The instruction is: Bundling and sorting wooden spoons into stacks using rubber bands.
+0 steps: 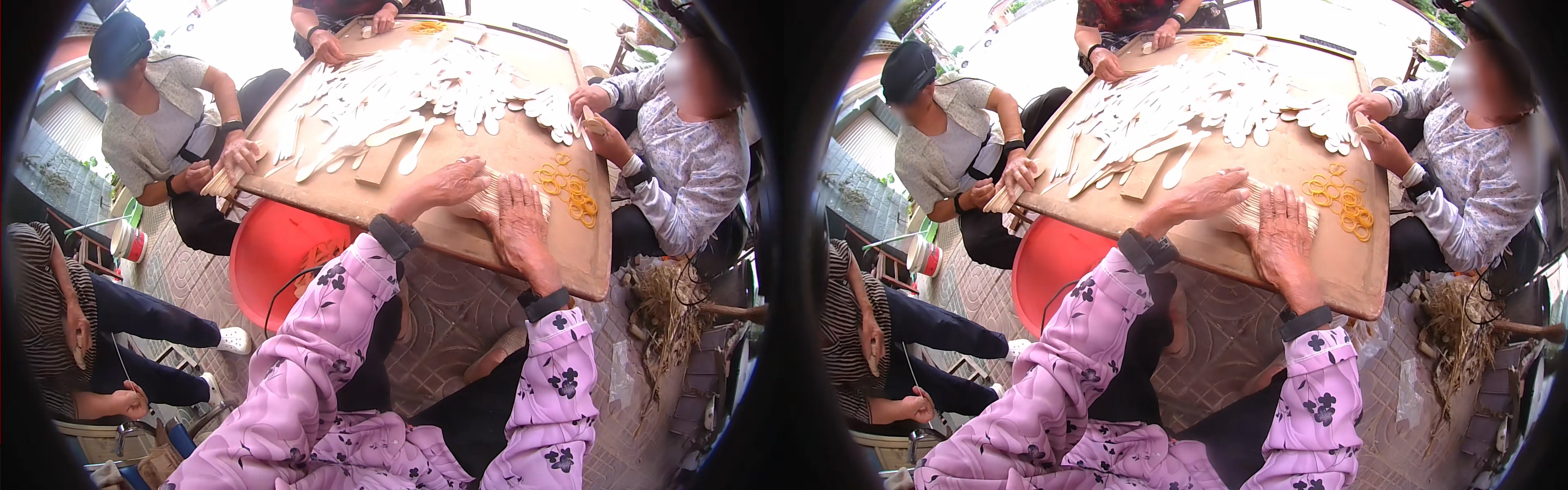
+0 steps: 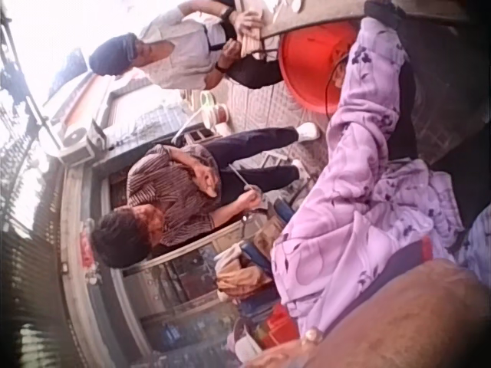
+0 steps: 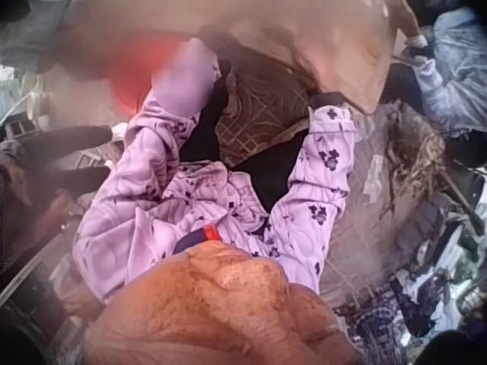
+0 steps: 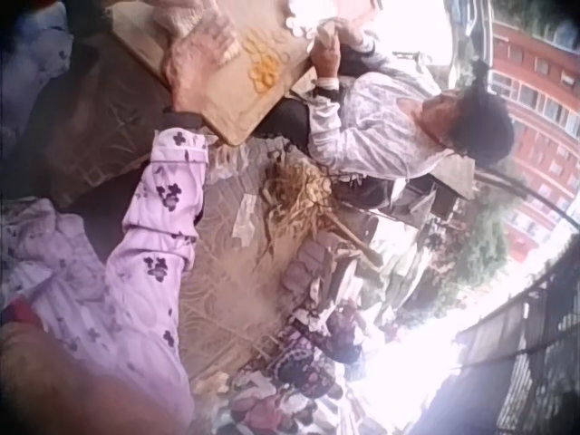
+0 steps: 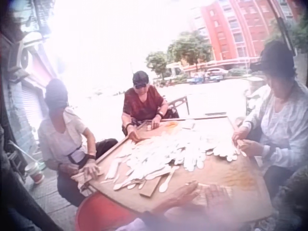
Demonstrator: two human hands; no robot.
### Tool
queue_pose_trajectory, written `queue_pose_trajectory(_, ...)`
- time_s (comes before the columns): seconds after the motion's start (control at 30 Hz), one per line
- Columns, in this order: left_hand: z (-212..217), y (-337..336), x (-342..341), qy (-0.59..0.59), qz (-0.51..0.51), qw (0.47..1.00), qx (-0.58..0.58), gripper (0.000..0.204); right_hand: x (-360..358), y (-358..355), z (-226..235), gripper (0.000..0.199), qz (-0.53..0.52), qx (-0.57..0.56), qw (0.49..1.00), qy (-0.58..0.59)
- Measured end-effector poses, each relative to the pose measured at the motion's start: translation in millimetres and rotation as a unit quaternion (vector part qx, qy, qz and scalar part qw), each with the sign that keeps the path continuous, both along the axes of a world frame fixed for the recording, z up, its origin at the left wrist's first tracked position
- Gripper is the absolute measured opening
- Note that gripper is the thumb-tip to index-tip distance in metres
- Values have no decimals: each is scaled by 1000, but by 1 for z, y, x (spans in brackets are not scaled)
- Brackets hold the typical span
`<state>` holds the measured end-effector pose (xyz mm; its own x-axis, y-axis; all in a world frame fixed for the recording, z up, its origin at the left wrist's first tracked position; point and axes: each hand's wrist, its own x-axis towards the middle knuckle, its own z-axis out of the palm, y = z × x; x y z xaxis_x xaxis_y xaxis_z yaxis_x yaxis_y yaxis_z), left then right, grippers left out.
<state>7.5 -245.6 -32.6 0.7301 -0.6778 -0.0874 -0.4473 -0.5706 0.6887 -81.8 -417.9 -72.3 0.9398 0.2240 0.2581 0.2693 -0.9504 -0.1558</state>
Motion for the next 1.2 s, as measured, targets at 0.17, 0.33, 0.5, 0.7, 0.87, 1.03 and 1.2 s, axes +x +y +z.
queue_pose_trajectory(0.17, 2, 10, -6, -115, -22, 991, 58, 82, 1, 4, 3, 68, -4, 9, 1000, 6)
queue_pose_trajectory(0.33, 1, 14, 4, -156, -93, 978, 98, 91, 2, 3, 0, 68, 10, -3, 1000, -19)
queue_pose_trajectory(0.5, 15, 9, 8, -110, -103, 987, 63, 88, 3, -4, -5, 65, 11, -14, 999, -38)
queue_pose_trajectory(0.7, 13, 7, 21, -104, -114, 987, 48, 83, 3, -7, 2, 63, 10, -20, 999, -33)
queue_pose_trajectory(0.87, 10, 16, 21, -100, -98, 990, 33, 79, 7, -1, 7, 65, 21, -8, 1000, 12)
queue_pose_trajectory(1.03, 8, 11, 15, -117, -71, 990, 34, 76, 9, -13, 0, 67, 13, -44, 999, 6)
queue_pose_trajectory(1.2, -2, 12, 16, -137, -57, 988, 48, 72, 10, -11, 3, 66, 14, -64, 997, 37)
